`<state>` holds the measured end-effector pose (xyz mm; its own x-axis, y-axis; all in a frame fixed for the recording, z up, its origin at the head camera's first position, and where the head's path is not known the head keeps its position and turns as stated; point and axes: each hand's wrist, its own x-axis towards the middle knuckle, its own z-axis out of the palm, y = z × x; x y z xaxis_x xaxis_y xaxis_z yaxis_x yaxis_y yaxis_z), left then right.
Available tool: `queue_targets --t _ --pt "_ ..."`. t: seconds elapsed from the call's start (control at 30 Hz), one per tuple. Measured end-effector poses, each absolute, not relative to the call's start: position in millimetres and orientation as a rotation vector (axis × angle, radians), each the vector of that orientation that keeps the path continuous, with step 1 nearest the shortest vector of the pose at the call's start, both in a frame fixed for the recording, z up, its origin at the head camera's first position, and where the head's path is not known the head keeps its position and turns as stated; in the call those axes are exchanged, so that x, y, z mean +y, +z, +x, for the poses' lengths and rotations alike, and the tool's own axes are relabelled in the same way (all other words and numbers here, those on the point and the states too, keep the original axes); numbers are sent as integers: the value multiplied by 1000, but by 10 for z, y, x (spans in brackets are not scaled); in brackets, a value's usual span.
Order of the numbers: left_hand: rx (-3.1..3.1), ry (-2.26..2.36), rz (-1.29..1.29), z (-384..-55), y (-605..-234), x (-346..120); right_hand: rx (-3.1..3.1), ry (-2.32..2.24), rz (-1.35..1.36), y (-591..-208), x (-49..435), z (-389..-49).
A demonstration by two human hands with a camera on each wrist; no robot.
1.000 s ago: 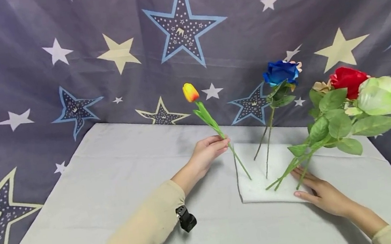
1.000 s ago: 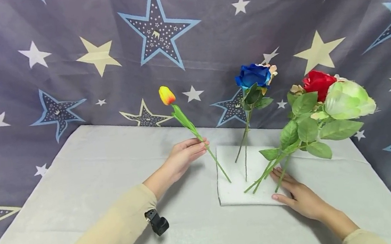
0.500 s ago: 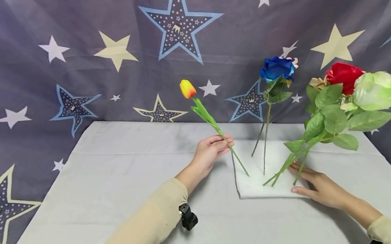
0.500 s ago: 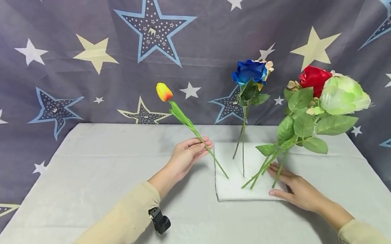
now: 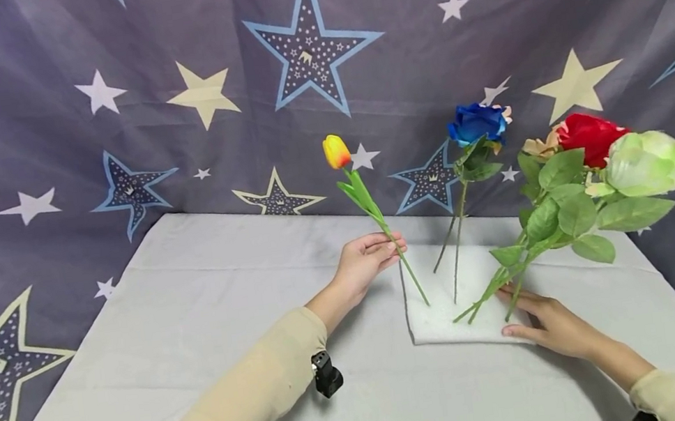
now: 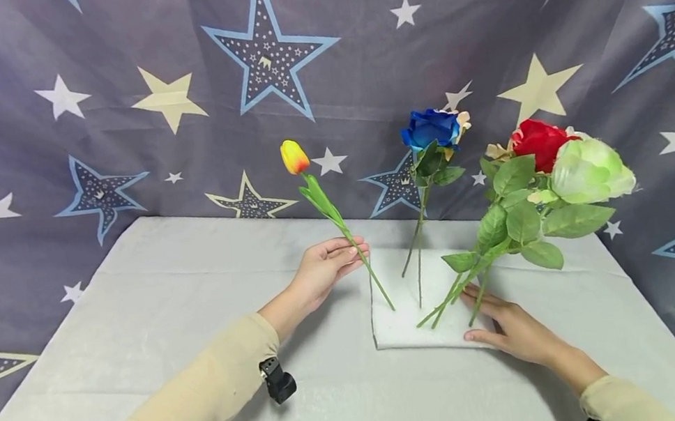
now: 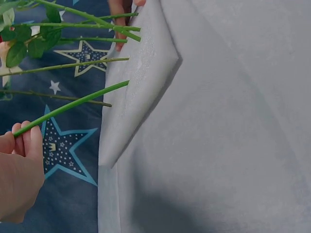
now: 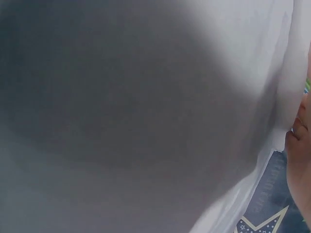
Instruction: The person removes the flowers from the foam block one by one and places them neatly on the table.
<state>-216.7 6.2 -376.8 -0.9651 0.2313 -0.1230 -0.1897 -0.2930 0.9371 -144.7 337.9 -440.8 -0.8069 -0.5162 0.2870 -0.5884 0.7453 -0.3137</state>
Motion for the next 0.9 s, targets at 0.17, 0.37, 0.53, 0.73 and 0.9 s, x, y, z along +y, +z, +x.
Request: queue_targets --t 0.17,0.37,0.53,0.73,0.9 --pt "1717 2343 85 -2159 -3719 59 -2824 559 811 -4393 3355 -1437" --pt "1734 2388 129 -2174 -3639 52 -2833 552 793 -4386 3359 -1433" --pt "1710 2434 120 -2181 -3592 36 -2814 547 808 -4391 3365 -1432" --pt "1721 2419 129 -2161 -3579 -14 -2799 586 821 -4409 3368 -1429" --pt "1774 2375 142 -2120 -3606 -115 -2795 576 823 -4428 3374 -1437"
